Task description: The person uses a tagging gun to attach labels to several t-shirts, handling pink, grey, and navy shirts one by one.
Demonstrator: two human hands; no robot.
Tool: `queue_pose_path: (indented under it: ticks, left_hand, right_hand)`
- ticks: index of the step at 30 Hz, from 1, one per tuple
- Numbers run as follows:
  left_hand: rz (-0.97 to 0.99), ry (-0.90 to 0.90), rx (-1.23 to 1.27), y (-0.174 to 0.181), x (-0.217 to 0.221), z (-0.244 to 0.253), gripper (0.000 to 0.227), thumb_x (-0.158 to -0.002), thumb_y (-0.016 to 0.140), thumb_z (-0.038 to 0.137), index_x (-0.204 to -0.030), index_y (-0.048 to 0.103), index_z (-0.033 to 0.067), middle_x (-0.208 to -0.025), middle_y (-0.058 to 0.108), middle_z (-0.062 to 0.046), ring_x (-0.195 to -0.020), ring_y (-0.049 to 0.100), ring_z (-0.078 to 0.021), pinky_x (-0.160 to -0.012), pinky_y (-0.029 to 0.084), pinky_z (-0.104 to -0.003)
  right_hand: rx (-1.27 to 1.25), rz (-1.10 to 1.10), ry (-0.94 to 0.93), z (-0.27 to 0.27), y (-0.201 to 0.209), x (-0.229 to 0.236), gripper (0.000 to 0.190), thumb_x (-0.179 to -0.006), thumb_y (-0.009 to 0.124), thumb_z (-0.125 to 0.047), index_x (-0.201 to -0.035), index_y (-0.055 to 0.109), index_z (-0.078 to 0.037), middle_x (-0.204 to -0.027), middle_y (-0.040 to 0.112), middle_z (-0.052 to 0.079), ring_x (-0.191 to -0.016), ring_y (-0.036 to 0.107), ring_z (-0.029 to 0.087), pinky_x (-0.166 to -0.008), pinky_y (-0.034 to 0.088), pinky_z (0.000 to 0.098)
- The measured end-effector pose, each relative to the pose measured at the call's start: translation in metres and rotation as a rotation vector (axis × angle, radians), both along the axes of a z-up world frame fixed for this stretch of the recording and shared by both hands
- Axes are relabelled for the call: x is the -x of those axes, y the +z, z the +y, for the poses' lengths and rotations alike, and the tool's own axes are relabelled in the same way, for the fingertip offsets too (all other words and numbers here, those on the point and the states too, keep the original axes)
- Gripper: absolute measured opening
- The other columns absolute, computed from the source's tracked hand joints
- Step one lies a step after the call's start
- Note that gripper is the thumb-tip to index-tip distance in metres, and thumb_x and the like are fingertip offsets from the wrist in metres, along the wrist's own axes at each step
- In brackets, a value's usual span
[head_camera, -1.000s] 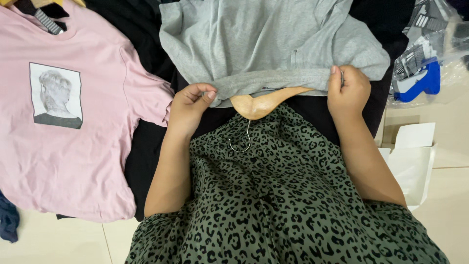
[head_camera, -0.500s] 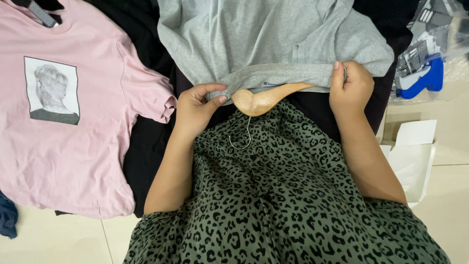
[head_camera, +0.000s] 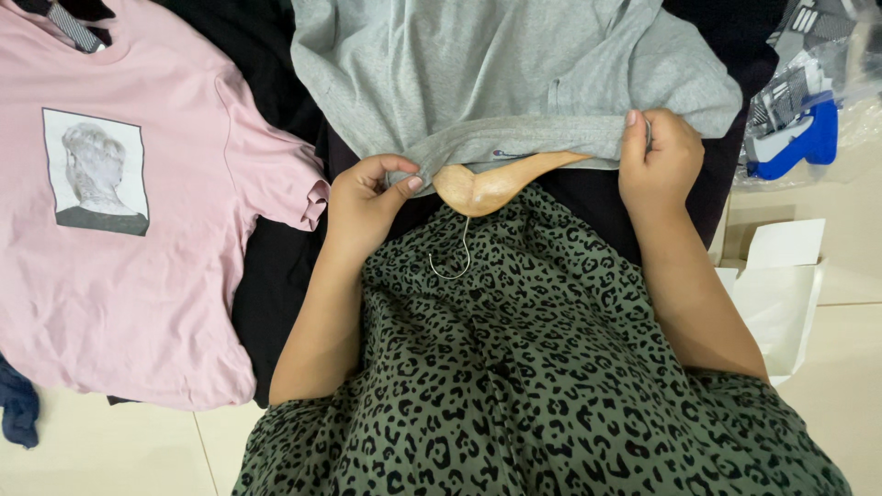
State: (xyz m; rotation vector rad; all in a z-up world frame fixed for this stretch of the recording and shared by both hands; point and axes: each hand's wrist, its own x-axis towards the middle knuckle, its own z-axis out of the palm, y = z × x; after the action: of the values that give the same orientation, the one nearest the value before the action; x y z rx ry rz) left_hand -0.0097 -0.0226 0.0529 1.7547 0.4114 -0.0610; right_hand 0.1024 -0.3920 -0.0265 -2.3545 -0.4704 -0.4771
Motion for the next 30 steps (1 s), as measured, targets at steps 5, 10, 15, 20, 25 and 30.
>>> queue_pose_path:
  ticks: [5, 10, 15, 20, 25, 30]
  left_hand:
    - [-0.016, -0.011, -0.011, -0.003, -0.001, 0.005, 0.008, -0.089, 0.08, 0.007, -0.096, 0.078, 0.0091, -0.056, 0.047, 0.004, -0.06, 0.038, -0.004, -0.058, 0.034, -0.019]
    - [-0.098, -0.032, -0.147, 0.001, 0.003, 0.015, 0.009, -0.087, 0.081, 0.003, -0.094, 0.077, 0.0063, -0.083, 0.063, -0.006, -0.082, 0.057, -0.0196, -0.076, 0.046, -0.031]
    - [-0.234, -0.044, -0.408, 0.012, 0.008, 0.015, 0.008, -0.086, 0.082, -0.002, -0.09, 0.076, 0.0024, -0.101, 0.062, -0.013, -0.099, 0.063, -0.0339, -0.091, 0.049, -0.044]
    - [-0.255, -0.057, -0.504, 0.007, 0.011, 0.006, 0.012, -0.087, 0.085, 0.009, -0.093, 0.076, 0.0132, -0.086, 0.072, 0.001, -0.086, 0.071, -0.0198, -0.082, 0.051, -0.032]
    - [-0.06, -0.134, -0.425, 0.032, 0.011, 0.01, 0.028, -0.085, 0.081, 0.004, -0.11, 0.07, 0.0077, -0.084, 0.075, -0.005, -0.083, 0.071, -0.023, -0.08, 0.049, -0.036]
    - [0.054, -0.196, -0.385, 0.051, 0.012, 0.02, 0.029, -0.086, 0.079, 0.004, -0.113, 0.068, 0.0076, -0.084, 0.076, -0.008, -0.085, 0.072, -0.0267, -0.082, 0.052, -0.04]
  right_hand:
    - [0.015, -0.014, -0.006, 0.001, 0.0, 0.0, 0.03, -0.116, 0.067, -0.006, -0.086, 0.066, -0.002, -0.063, 0.054, 0.013, -0.063, 0.06, 0.035, -0.065, 0.048, 0.0408]
    - [0.018, -0.007, -0.002, -0.002, -0.004, 0.0, 0.028, -0.116, 0.065, -0.007, -0.088, 0.066, -0.003, -0.064, 0.054, 0.012, -0.064, 0.06, 0.034, -0.067, 0.049, 0.0403]
    - [0.038, -0.003, 0.006, -0.002, -0.002, 0.0, 0.029, -0.117, 0.065, -0.009, -0.089, 0.066, -0.003, -0.066, 0.055, 0.013, -0.066, 0.061, 0.036, -0.067, 0.049, 0.0425]
    - [0.048, -0.018, 0.006, -0.002, -0.003, -0.001, 0.029, -0.118, 0.065, -0.01, -0.09, 0.067, -0.003, -0.066, 0.054, 0.012, -0.066, 0.061, 0.036, -0.069, 0.05, 0.0422]
    - [0.024, -0.016, -0.005, -0.002, -0.003, -0.001, 0.03, -0.117, 0.066, -0.008, -0.088, 0.066, -0.003, -0.064, 0.055, 0.011, -0.065, 0.06, 0.035, -0.068, 0.049, 0.0414]
    - [0.038, -0.035, -0.005, -0.002, -0.005, -0.001, 0.029, -0.117, 0.067, -0.009, -0.089, 0.066, -0.003, -0.066, 0.056, 0.012, -0.067, 0.062, 0.037, -0.068, 0.049, 0.0424]
